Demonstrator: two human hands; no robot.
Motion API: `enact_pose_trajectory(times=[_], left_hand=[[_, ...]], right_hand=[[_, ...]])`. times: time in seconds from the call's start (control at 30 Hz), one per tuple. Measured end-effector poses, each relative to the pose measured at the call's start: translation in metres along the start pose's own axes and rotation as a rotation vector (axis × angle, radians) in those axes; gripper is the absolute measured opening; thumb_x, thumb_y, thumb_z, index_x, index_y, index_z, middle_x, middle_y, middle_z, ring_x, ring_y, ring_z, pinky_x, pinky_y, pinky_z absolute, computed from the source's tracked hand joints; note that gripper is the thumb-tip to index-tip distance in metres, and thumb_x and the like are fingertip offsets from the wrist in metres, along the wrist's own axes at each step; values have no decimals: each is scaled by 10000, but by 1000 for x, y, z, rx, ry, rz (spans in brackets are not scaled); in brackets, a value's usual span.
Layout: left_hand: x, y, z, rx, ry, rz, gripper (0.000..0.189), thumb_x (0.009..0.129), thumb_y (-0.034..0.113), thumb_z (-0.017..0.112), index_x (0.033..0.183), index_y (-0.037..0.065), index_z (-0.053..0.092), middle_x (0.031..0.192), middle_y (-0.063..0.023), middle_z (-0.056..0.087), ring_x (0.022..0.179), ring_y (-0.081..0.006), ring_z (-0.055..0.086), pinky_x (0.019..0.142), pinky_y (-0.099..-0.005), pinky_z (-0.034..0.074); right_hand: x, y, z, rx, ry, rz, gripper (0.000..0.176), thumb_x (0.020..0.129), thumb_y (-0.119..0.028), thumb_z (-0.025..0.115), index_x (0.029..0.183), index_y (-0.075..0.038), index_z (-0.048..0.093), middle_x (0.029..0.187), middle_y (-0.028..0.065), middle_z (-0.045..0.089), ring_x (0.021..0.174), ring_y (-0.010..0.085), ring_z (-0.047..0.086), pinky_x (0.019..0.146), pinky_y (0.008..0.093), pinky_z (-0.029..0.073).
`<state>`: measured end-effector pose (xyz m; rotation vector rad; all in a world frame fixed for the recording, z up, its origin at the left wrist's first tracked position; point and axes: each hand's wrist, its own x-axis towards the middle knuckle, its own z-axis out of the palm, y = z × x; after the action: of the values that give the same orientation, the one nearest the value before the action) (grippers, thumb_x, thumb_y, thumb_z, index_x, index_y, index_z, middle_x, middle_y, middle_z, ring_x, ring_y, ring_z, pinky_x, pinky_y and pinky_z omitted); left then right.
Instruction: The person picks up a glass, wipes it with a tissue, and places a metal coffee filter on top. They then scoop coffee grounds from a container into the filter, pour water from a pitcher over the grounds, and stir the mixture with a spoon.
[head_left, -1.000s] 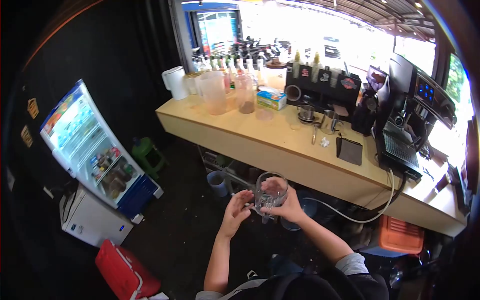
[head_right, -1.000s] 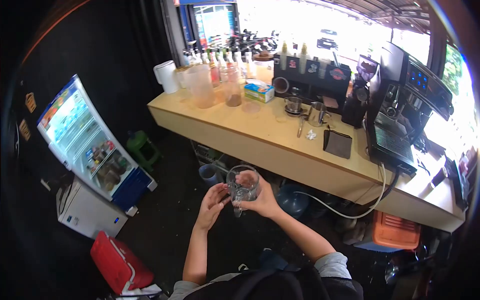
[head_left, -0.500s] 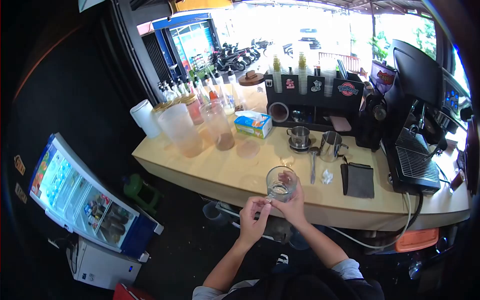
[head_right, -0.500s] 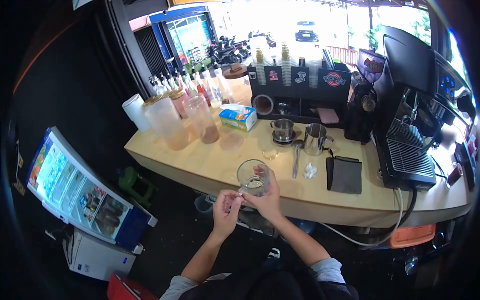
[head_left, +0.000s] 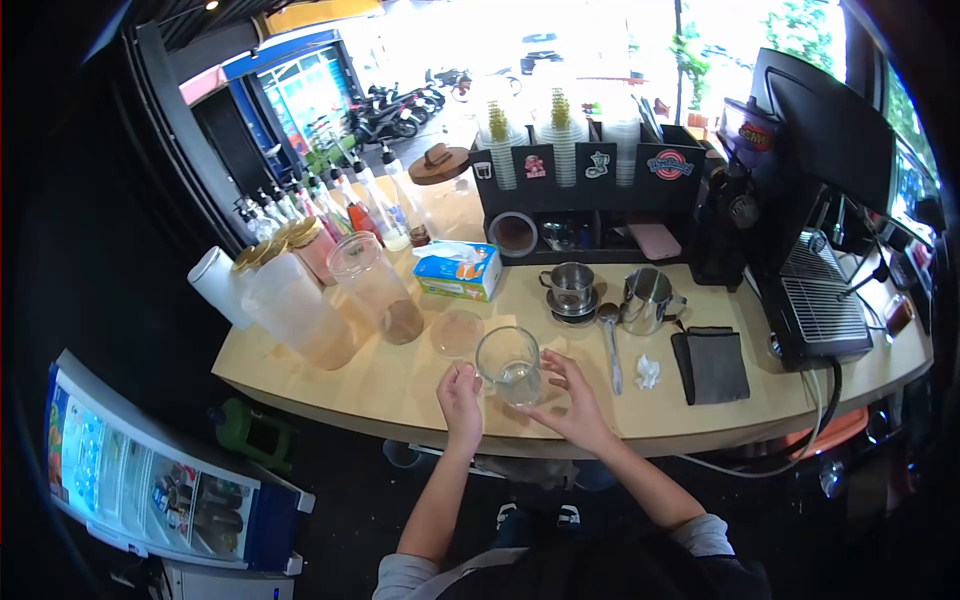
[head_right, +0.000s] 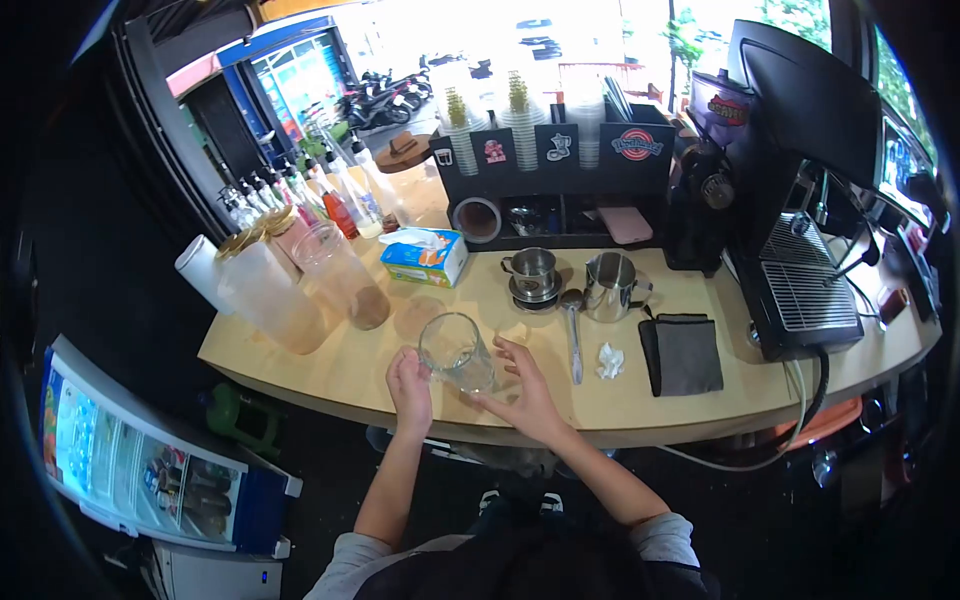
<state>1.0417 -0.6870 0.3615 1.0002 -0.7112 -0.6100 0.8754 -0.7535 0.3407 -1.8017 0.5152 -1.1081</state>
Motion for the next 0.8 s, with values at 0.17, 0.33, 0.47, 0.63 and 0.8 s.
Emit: enact_pose_trajectory(times=[0.17, 0.33, 0.47, 0.63, 0.8], left_hand=[[28, -14, -6, -68, -115, -51, 225, 940, 148, 477, 722, 115, 433, 675, 51, 376, 624, -46, 343, 587, -238, 293], [41, -31, -6, -44, -181, -55, 263, 937, 136, 490, 683, 102, 431, 630, 76, 332, 581, -22, 289, 519, -227, 220], [49, -34, -6, -55, -220, -59, 257, 938, 137, 488, 689, 99, 441, 629, 80, 333, 578, -21, 284, 515, -228, 218], [58, -40, -9, -8, -291, 5, 226, 948, 142, 502, 733, 82, 465, 655, 77, 355, 602, -14, 290, 525, -215, 219], [46, -36, -10, 80, -143, 176, 110, 907, 118, 556, 926, 60, 464, 839, 1, 421, 773, -82, 390, 704, -232, 333]], right_hand=[[4, -4, 4, -98, -14, 82, 812, 732, -171, 801, 1393, -34, 348, 1345, 145, 454, 1205, 263, 495, 960, 410, 446], [12, 3, 13, -84, 10, 129, 732, 779, -90, 750, 1383, -5, 344, 1322, 137, 466, 1233, 241, 469, 989, 384, 439], [11, 5, 18, -118, 64, 142, 698, 792, -67, 729, 1375, -5, 350, 1313, 135, 468, 1226, 233, 472, 987, 379, 440], [11, -8, 14, -302, 12, 163, 637, 806, -67, 693, 1353, 6, 375, 1291, 165, 467, 1199, 301, 489, 988, 371, 423], [-10, -20, -46, -900, 232, 5, 514, 805, -16, 598, 1294, 21, 447, 1309, 245, 451, 1237, 400, 429, 958, 441, 431]])
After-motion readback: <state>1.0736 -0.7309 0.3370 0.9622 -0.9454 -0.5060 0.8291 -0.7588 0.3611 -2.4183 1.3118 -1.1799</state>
